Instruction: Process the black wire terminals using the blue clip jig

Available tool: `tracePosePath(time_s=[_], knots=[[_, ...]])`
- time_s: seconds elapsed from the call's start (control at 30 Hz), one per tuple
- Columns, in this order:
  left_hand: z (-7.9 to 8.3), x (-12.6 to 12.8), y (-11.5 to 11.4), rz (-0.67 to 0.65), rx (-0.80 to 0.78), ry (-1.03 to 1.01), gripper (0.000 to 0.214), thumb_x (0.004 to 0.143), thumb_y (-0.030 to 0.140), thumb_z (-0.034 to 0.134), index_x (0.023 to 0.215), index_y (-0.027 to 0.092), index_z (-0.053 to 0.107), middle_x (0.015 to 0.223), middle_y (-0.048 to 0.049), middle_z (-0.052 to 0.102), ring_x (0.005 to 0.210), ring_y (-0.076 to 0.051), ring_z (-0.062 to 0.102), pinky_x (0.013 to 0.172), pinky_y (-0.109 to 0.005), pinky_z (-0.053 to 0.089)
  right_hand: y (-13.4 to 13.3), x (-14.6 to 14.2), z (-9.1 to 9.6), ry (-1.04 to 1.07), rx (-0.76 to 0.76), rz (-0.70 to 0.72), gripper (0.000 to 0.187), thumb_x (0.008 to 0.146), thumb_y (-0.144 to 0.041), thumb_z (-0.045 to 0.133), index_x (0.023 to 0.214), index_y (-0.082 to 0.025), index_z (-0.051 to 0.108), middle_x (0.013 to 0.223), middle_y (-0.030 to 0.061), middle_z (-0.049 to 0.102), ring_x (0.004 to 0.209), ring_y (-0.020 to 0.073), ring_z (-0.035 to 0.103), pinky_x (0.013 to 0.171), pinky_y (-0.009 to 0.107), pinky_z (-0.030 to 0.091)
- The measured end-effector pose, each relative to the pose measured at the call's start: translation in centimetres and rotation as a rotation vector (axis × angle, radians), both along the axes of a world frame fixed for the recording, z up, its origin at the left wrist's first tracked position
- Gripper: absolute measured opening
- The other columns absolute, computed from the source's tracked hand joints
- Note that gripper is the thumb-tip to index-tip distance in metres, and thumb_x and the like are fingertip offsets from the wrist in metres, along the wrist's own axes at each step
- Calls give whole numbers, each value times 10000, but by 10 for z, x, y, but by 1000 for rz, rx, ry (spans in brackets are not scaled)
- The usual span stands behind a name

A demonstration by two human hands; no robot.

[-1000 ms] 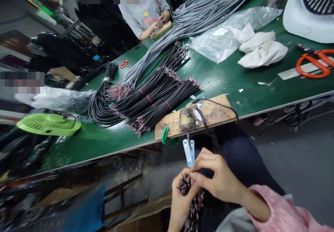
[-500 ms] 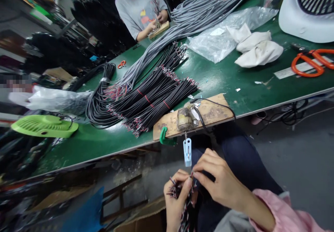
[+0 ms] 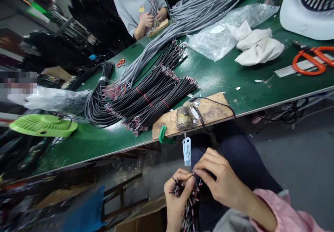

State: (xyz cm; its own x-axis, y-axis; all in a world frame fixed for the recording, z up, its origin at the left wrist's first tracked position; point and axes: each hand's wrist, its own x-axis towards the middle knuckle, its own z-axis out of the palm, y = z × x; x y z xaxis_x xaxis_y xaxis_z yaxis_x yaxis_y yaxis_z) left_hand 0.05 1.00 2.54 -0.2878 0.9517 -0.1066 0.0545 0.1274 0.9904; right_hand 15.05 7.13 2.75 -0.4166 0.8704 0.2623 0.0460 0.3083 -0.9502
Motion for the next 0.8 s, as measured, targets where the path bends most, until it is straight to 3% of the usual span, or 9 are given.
tracePosePath(time_s=[0.17, 0.37, 0.5, 0.67, 0.8], knots=[[-2, 1, 2, 14, 9, 6, 156, 790, 242, 729, 665, 170, 667, 643, 7, 606, 603, -130, 530, 589, -228, 405, -5, -6, -1, -14, -34, -16, 174, 963, -122, 452, 870, -187, 584, 802, 54, 610, 774, 211, 555, 751, 355, 428], [-7, 1, 0, 50, -28, -74, 254, 805, 332, 716, 634, 171, 619, 624, 9, 569, 592, -138, 539, 584, -244, 439, -6, -6, -8, 27, -33, -146, 125, 903, -139, 579, 816, -198, 647, 712, 33, 631, 690, 207, 557, 672, 339, 428], [-8, 1, 0, 79, -31, -73, 265, 787, 366, 729, 637, 178, 616, 633, 6, 565, 584, -143, 543, 563, -254, 456, -8, -5, -9, 64, 5, -243, 127, 875, -113, 627, 899, -206, 708, 736, 40, 676, 681, 211, 572, 667, 350, 438], [-9, 0, -2, 8, -52, -61, 280, 789, 393, 720, 641, 174, 627, 629, -6, 562, 590, -153, 549, 545, -258, 465, -10, -7, -8, 103, -37, -138, 190, 897, -107, 607, 999, -207, 733, 799, 58, 701, 746, 219, 604, 705, 359, 470], [-13, 2, -6, 53, -105, -46, 273, 794, 397, 713, 668, 168, 636, 650, -5, 563, 567, -138, 525, 503, -240, 442, -10, -6, -10, 147, -139, -69, 168, 920, -134, 599, 982, -195, 742, 805, 67, 690, 764, 211, 611, 679, 335, 490]])
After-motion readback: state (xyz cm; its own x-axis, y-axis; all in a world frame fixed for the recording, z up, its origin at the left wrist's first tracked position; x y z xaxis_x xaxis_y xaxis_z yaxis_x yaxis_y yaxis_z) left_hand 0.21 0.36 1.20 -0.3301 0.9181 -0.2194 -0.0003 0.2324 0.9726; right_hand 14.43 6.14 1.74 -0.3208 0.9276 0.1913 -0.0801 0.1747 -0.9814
